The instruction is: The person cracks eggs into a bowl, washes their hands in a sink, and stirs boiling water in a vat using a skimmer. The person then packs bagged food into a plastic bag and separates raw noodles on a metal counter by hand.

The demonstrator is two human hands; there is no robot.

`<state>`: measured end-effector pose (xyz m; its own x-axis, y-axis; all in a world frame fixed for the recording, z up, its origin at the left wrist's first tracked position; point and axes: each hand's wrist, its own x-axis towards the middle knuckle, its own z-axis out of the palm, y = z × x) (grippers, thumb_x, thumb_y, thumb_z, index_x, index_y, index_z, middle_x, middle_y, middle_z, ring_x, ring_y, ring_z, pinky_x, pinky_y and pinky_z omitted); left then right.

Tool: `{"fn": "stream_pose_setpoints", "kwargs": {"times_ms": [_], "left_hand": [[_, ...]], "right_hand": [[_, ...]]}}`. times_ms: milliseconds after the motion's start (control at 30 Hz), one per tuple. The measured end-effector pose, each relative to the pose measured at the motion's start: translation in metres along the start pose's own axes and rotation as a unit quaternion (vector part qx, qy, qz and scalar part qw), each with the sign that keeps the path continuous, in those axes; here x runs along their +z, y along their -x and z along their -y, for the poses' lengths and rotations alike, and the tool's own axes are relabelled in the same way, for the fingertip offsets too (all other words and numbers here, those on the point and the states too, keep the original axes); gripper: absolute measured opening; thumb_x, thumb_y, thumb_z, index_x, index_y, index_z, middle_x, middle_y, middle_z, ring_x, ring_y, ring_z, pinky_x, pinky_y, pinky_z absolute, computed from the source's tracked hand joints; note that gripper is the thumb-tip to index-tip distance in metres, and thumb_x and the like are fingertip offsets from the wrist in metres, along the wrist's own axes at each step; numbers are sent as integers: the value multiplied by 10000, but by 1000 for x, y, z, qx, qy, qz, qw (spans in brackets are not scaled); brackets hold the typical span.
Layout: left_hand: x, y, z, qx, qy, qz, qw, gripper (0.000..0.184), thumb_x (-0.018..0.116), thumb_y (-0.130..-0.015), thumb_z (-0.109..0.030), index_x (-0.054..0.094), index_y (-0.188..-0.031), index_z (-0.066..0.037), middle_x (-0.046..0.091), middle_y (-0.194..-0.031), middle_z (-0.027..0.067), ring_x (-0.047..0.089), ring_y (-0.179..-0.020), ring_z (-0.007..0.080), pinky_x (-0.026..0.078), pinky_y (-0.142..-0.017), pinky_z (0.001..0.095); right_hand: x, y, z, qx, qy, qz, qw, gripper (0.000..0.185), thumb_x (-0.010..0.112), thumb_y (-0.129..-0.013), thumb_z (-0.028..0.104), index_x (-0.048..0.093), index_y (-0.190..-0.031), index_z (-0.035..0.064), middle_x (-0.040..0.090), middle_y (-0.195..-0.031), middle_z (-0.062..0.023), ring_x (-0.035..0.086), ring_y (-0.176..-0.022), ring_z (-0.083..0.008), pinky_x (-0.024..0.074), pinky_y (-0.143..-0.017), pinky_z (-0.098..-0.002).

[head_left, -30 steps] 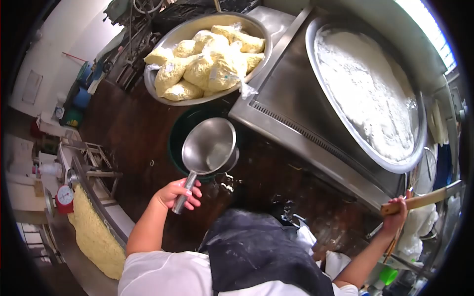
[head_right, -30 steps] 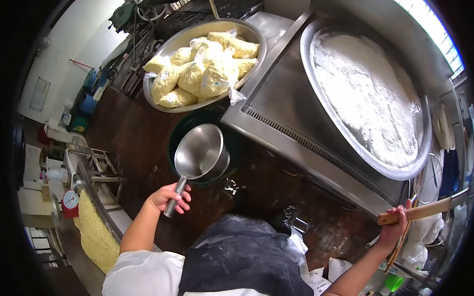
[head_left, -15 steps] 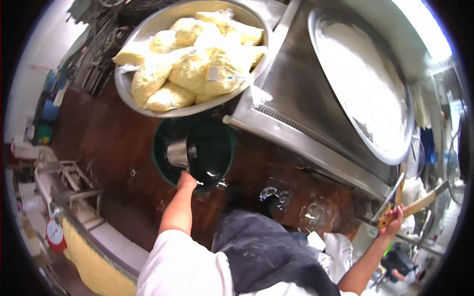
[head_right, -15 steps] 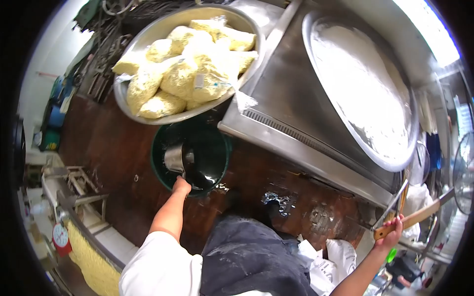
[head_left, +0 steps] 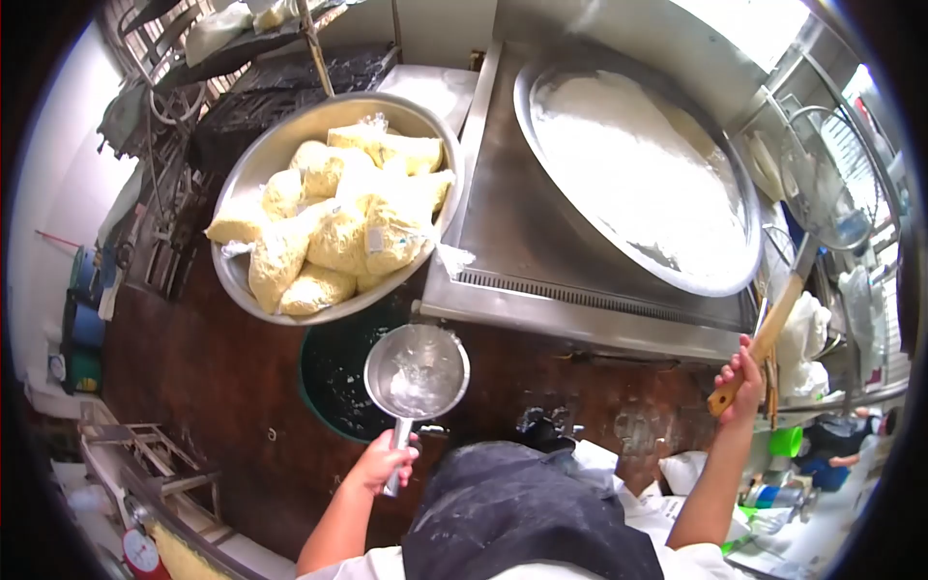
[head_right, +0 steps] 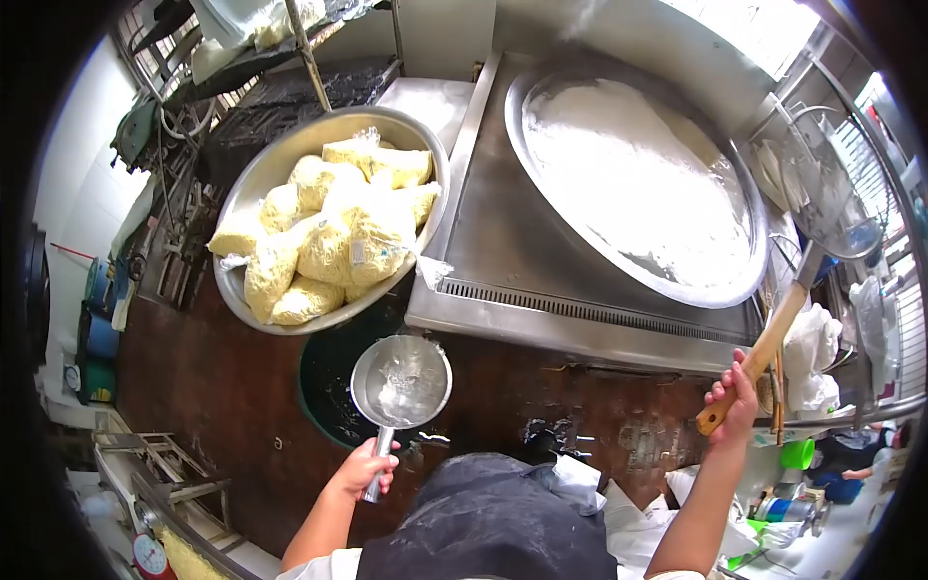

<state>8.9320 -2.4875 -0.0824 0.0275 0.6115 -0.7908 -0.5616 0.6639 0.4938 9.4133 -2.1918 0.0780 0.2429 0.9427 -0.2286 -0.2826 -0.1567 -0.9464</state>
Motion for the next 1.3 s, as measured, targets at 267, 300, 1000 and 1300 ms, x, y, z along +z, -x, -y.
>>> {"fn": "stream_pose_setpoints", "kwargs": {"times_ms": [267,300,1000,1300], "left_hand": [[89,49,-96,11,41,218,975,527,602,-882,-79,385,-1359,-21,493,-769,42,508,-516,119,456,-444,280],[100,46,-108,-3,55,232,971,529,600,-883,-85,385,-1363,-25,488,-769,42,500,-511,118,449,-441,278],[169,-50,-175,75,-89,238,964,448,596,-872,-127,438,-1280,-29,503,-748,25,514,-497,98,455,-420,262],[148,-60,-132,151,-150,75,974,541,658,-810,-103,422,-1291,-29,534,-721,40,535,-466,137,462,-415,287]], "right_hand": [[-4,34,-14,20,-4,1,1000,342,609,-954,240,530,-1268,127,487,-681,46,482,-514,-69,437,-452,-250],[-9,39,-14,18,8,-2,1000,339,616,-951,250,537,-1260,137,489,-683,51,486,-510,-69,436,-442,-245],[-63,81,20,-12,70,-85,994,339,588,-948,155,510,-1271,88,496,-695,9,490,-497,-97,433,-432,-251],[-75,-158,45,-26,280,-91,955,117,584,-903,130,476,-910,85,504,-646,-14,509,-458,-118,430,-389,-288]]}}
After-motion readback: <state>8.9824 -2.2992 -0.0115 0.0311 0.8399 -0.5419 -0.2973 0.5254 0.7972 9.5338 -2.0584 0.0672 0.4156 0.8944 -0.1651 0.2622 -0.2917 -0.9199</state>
